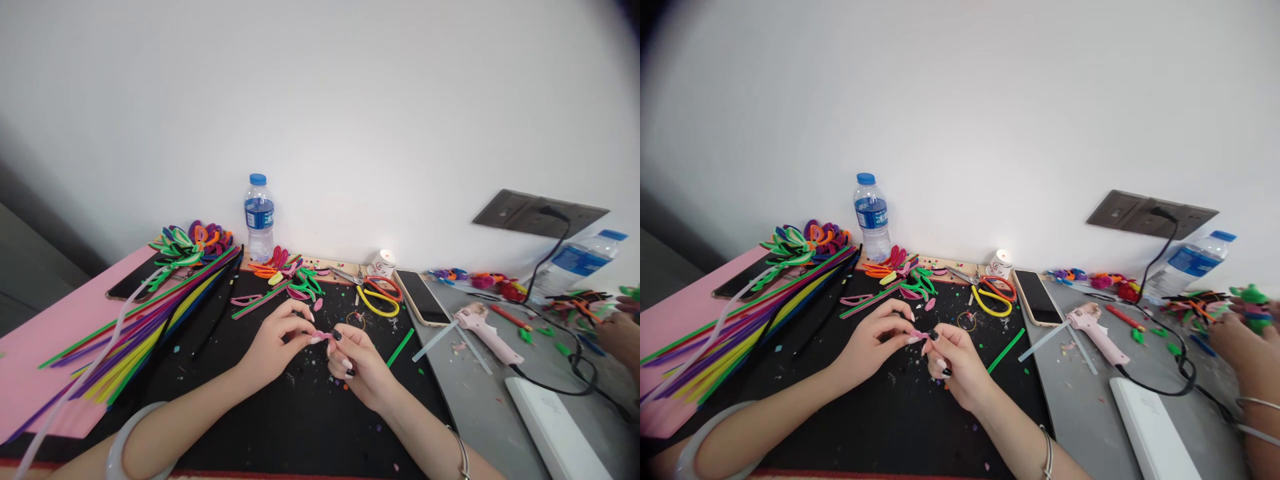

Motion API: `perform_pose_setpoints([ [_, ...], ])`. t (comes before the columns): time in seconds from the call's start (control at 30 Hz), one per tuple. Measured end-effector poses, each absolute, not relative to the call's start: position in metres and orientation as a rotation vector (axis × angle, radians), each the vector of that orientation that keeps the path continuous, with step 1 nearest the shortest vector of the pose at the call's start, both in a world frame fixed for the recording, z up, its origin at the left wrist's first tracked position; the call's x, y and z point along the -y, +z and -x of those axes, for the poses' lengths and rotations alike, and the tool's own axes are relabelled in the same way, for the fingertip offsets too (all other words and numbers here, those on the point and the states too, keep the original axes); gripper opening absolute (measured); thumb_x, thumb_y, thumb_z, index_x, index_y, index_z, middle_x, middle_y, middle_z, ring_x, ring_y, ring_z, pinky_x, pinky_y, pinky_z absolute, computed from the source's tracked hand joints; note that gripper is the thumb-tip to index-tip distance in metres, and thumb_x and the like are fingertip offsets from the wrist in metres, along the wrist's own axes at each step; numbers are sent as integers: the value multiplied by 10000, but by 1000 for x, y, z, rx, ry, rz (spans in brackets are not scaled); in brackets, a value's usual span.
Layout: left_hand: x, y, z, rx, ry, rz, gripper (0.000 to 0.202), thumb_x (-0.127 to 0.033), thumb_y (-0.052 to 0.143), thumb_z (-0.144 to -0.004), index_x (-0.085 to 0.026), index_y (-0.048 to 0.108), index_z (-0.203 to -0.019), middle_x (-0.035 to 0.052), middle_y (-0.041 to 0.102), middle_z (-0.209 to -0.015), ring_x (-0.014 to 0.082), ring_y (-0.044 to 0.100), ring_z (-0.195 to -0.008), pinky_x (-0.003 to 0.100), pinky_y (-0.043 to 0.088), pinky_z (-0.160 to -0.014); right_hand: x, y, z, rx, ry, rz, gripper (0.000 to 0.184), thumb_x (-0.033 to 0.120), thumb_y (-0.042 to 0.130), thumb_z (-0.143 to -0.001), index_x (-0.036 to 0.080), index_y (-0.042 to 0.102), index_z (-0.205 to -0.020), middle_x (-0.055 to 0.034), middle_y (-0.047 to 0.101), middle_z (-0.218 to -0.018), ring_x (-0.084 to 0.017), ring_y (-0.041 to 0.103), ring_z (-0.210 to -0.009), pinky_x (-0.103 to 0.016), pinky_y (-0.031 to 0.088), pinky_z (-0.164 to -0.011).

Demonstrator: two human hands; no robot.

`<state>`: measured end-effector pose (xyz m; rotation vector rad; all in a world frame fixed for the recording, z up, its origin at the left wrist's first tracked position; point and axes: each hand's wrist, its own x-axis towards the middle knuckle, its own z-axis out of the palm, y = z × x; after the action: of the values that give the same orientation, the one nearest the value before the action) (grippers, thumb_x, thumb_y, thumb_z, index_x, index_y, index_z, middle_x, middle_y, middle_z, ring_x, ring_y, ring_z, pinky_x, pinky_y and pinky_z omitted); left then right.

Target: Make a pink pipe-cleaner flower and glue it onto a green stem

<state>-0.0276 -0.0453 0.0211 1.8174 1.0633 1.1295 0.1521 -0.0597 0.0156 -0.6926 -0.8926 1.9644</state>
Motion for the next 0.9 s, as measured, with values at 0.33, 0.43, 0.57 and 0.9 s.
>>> perform_pose_setpoints([
  [0.33,47,20,29,-1043,1146,-1965,123,-180,576,-800,-190,689,-752,55,545,-918,141,536,-708,242,429,-602,60,20,-152,934,1965,695,226,293,606,-821,124,590,-671,88,348,-437,-32,211,-387,-215,136,-428],
  [0.43,47,20,30,-1043,1145,-2005,127,-177,568,-809,-185,684,-757,61,547,-922,155,549,-749,245,434,-612,60,20,-153,951,1950,712,234,300,603,-824,124,593,-670,89,341,-435,-32,211,-388,-216,130,-430],
  [0.57,46,18,31,-1036,1139,-2055,128,-174,562,-819,-176,681,-770,64,546,-925,157,558,-769,247,445,-632,60,18,-155,987,1933,721,227,292,587,-839,123,597,-687,89,331,-441,-33,203,-396,-219,125,-436],
  [0.9,47,16,31,-975,1200,-2160,127,-130,550,-829,-160,667,-790,53,547,-922,127,554,-753,242,463,-676,58,19,-155,1092,1887,787,243,312,579,-845,132,595,-683,90,307,-439,-44,187,-412,-234,121,-448],
])
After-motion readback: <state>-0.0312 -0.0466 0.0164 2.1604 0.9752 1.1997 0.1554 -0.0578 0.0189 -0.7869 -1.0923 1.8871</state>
